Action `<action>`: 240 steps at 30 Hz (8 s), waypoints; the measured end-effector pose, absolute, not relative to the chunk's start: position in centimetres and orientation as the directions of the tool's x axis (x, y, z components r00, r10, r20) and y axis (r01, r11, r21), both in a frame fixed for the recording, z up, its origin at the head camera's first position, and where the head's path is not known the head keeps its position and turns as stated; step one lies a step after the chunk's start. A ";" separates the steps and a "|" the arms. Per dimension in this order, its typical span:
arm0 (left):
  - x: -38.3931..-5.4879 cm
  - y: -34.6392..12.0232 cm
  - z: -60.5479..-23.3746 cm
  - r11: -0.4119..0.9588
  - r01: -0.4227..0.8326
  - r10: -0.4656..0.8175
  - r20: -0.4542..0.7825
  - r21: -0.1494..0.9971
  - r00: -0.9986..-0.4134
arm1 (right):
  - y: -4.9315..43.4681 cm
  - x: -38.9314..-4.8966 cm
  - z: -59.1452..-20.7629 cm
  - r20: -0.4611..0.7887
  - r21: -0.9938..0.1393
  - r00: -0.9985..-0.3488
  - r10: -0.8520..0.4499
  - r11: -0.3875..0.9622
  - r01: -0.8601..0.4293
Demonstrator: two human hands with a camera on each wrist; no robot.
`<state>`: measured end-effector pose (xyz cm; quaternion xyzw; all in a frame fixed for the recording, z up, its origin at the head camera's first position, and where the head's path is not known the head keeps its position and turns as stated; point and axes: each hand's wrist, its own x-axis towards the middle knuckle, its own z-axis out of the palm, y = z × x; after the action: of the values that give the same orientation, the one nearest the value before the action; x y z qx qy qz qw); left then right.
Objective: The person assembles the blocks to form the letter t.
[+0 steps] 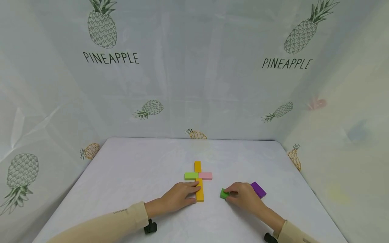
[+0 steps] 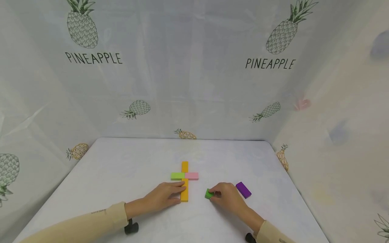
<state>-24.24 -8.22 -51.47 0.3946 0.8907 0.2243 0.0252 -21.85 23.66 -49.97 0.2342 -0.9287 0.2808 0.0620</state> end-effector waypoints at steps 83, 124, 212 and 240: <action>-24.2 -8.1 -51.1 0.587 0.678 0.708 0.126 0.443 -0.695 | 16.5 -18.9 -50.4 0.215 -0.440 -0.830 -0.515 0.707 -0.553; -24.3 -8.1 -51.2 0.587 0.680 0.711 0.122 0.438 -0.692 | 16.2 -19.2 -50.5 0.191 -0.458 -0.849 -0.493 0.720 -0.522; -24.0 -8.0 -50.9 0.599 0.672 0.707 0.106 0.435 -0.699 | 33.3 -20.9 -50.3 0.410 -0.338 -0.897 -0.165 0.886 -0.318; -24.2 -8.1 -51.1 0.575 0.694 0.721 0.133 0.433 -0.680 | 33.7 -21.0 -50.8 0.335 -0.388 -0.927 -0.167 0.872 -0.298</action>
<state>-24.19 -8.11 -51.06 0.3988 0.8870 0.2309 0.0291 -21.03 33.70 -50.83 0.1215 -0.9563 0.2214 0.1472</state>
